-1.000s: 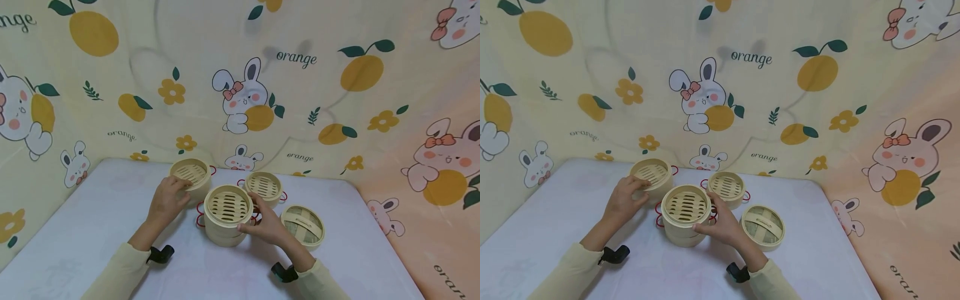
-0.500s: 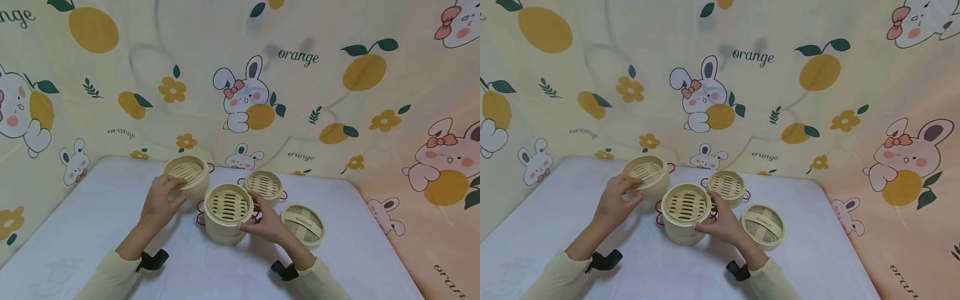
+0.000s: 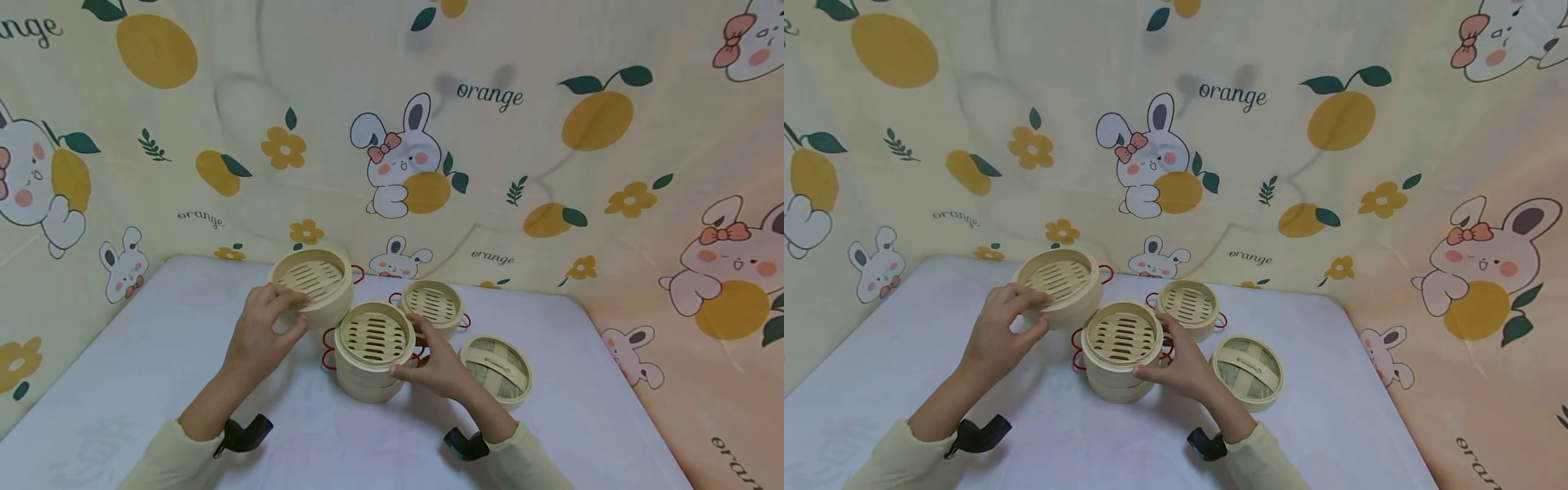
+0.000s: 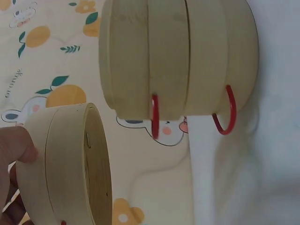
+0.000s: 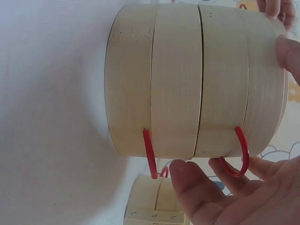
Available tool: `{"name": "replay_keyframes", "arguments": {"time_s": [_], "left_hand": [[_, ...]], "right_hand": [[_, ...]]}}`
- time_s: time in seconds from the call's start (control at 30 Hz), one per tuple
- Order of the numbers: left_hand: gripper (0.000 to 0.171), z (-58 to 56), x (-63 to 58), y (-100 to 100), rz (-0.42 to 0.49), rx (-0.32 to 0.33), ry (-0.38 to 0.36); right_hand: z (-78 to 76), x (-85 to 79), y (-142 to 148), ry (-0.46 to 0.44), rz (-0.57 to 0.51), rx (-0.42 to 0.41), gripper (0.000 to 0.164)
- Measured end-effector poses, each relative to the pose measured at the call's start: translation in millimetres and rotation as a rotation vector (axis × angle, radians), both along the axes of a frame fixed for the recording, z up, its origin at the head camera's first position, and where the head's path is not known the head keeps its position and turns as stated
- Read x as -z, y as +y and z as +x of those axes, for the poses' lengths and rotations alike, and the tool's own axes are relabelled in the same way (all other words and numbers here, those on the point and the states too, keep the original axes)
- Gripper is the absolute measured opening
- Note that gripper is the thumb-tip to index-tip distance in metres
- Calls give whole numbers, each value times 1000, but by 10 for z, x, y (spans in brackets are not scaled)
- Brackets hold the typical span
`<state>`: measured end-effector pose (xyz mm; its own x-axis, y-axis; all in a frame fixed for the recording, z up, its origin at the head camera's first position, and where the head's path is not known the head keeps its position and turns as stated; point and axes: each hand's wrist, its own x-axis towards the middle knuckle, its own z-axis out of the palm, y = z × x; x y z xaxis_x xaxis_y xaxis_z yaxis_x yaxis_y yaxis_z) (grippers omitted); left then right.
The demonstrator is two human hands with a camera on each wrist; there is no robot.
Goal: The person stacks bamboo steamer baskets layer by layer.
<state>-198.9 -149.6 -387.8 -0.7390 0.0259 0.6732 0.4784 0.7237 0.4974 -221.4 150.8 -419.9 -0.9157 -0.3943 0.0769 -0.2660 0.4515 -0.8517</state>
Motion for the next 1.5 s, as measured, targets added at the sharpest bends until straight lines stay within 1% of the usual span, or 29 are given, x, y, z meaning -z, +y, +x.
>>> {"name": "replay_keyframes", "arguments": {"time_s": [0.17,0.27,0.4,0.53,0.63,0.77,0.93,1.17,1.37,1.5], "left_hand": [[26,45,-52,38,-6,21,20],[26,63,-65,54,9,49,39],[26,87,-73,77,26,104,61],[27,111,-76,123,-6,152,64],[28,137,-80,172,-42,169,57],[29,165,-83,229,-58,190,44],[29,181,-88,288,-71,215,59],[29,198,-106,355,-84,264,53],[28,192,-95,403,-93,291,107],[28,182,-82,431,-93,303,114]], "right_hand": [[5,4,5,13,-7,5,93],[-3,13,13,20,-1,2,94],[-11,23,24,30,3,-17,97],[-14,36,35,22,13,-18,99],[-12,46,44,12,18,-12,99],[-13,55,52,16,9,-16,99],[-24,66,58,7,0,-8,99],[-29,67,67,0,-31,-17,93],[-35,59,75,10,-31,-14,87],[-33,44,74,7,-24,-6,82]]}}
